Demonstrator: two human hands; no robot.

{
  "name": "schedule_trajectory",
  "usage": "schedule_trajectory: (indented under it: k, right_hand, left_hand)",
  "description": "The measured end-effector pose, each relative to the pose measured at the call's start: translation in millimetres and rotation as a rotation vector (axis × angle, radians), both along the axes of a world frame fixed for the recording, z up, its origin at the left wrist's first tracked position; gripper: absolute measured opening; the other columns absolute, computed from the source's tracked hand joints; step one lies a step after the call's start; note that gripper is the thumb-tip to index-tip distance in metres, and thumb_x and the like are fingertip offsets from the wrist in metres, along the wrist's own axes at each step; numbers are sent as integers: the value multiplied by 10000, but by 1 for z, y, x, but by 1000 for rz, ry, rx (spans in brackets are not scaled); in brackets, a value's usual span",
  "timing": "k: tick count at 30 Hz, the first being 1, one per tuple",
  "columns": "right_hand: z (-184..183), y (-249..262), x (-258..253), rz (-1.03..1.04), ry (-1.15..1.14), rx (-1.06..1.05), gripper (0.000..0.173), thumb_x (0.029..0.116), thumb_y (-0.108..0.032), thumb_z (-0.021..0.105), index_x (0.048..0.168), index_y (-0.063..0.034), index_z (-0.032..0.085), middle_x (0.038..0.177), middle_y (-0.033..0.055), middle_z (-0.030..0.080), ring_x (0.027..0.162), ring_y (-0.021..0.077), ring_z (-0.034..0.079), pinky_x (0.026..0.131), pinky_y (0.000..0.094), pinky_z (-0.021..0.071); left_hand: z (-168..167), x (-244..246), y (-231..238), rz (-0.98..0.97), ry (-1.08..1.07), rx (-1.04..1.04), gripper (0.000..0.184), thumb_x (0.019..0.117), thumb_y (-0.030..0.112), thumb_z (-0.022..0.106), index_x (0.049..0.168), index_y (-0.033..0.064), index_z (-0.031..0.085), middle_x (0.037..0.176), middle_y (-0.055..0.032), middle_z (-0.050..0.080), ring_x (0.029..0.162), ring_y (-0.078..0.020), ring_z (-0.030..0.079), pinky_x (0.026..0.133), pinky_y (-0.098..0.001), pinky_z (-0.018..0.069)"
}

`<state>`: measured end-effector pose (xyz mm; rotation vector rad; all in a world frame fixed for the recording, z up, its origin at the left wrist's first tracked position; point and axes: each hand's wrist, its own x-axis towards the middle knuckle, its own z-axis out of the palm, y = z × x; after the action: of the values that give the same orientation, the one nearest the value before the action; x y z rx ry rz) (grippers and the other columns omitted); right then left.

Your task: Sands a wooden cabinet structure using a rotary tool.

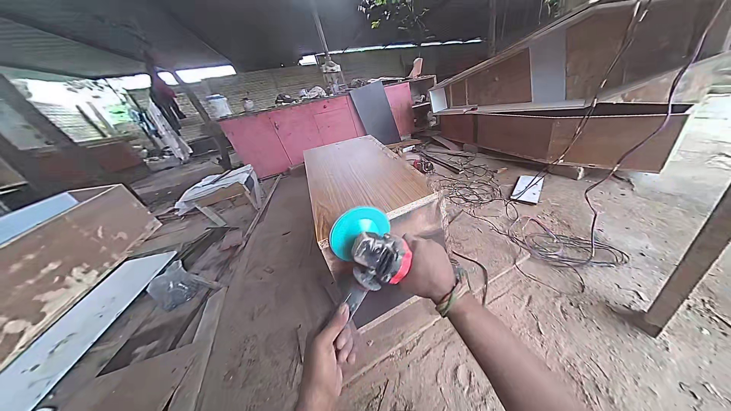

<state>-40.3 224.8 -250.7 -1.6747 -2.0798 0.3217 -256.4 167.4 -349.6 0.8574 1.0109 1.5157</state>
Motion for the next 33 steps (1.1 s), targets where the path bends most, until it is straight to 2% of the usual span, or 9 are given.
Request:
schedule_trajectory:
  k: [2,5,9,16,19,23,26,29,33]
  right_hand:
    - [-8,-3,-18,52,-62,1,586,722,-440,810,1172,-98,657,1065,129,719,1018,328,707,838,579,566]
    - [-20,-8,-36,101,-149,3,643,736,-469,807,1242,-110,639,1124,126,716,1068,321,696,891,573,545]
    - [-36,-12,-42,128,-204,-13,602,723,-419,812,1184,-75,635,1089,147,704,1052,338,689,890,566,536]
    - [-24,5,16,-32,-25,-21,654,685,-458,837,1221,-124,666,1061,125,734,1008,334,718,832,595,578]
    - [-26,16,45,-89,66,13,659,686,-448,842,1261,-169,679,1063,104,754,1007,318,730,845,602,583]
    - [-36,24,76,-124,149,69,540,708,-433,836,1141,-131,721,1020,103,760,993,293,733,860,595,577]
    - [-41,30,96,-166,209,51,541,685,-416,859,1126,-131,728,1034,99,758,1011,280,728,888,580,573]
    - [-53,35,113,-240,295,23,498,664,-373,884,1049,-97,731,970,107,754,942,279,735,852,575,582]
    - [-63,39,141,-319,334,-62,576,579,-257,935,1062,-44,705,1004,144,734,968,302,713,874,567,570]
  left_hand:
    - [-21,-14,-8,18,-55,-3,324,1072,266,422,822,126,572,498,47,442,384,-70,454,404,-240,473]
    - [-53,-25,-15,7,-165,-18,252,1045,277,434,913,128,588,581,16,554,463,-90,558,472,-251,532]
    - [-84,-31,-18,23,-142,8,196,1012,285,511,936,142,620,558,38,527,422,-52,488,423,-212,457]
    - [-42,17,13,40,69,103,165,976,256,612,861,140,624,488,61,371,368,-54,350,360,-217,344]
    - [-22,39,31,24,207,150,260,906,374,720,835,137,641,489,55,343,359,-73,328,352,-243,336]
    - [-8,64,48,32,345,147,382,859,466,782,836,96,690,498,11,415,361,-114,359,354,-287,353]
    - [5,81,56,17,434,138,397,862,470,799,827,86,704,535,-5,501,386,-116,401,378,-293,374]
    - [14,100,64,3,502,118,388,846,460,826,820,89,719,552,-3,540,393,-101,400,390,-286,358]
    - [24,127,74,-7,635,96,421,833,508,834,782,107,718,583,5,569,447,-111,452,455,-320,397]
